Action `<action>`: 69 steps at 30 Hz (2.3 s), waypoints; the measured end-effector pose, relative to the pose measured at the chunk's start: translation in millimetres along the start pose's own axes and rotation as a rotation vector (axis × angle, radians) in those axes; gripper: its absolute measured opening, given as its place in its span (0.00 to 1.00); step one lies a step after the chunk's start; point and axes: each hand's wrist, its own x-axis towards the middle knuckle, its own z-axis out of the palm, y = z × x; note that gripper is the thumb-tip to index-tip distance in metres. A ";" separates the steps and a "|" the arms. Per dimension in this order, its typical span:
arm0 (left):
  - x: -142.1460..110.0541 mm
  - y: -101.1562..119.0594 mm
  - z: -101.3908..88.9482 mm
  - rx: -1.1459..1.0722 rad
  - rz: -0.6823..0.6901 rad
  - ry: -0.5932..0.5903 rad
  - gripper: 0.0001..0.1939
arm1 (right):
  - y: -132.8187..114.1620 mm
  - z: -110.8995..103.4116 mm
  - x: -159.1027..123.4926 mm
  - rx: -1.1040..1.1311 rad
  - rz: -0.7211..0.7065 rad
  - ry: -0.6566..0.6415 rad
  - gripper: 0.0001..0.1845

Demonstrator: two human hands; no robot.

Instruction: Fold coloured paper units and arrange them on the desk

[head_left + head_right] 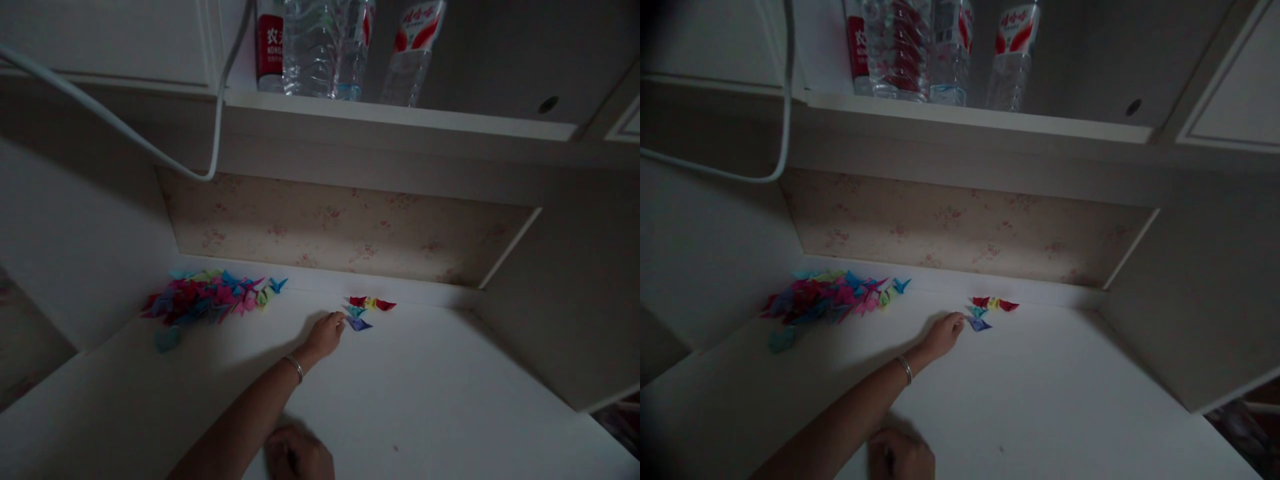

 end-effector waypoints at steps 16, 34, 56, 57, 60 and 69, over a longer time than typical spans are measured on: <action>-148.4 -7.2 -97.3 -0.376 -0.281 0.138 0.12 | -8.7 -14.1 -5.6 0.081 -0.029 -0.079 0.13; -241.1 -20.1 -138.4 -0.392 -0.429 0.145 0.14 | -49.8 -24.8 -23.1 0.002 0.027 -0.022 0.15; -243.5 -18.6 -137.2 -0.412 -0.404 0.223 0.12 | -49.3 -17.8 -28.8 -0.037 0.032 0.022 0.19; -243.3 -19.4 -136.5 -0.410 -0.411 0.223 0.12 | -48.0 -17.6 -28.5 -0.031 0.032 0.020 0.19; -242.5 -20.9 -135.1 -0.410 -0.422 0.239 0.12 | -46.0 -17.8 -27.5 -0.019 0.036 0.016 0.19; -242.8 -19.3 -137.5 -0.431 -0.442 0.203 0.10 | -46.8 -19.5 -27.0 -0.044 0.046 -0.011 0.19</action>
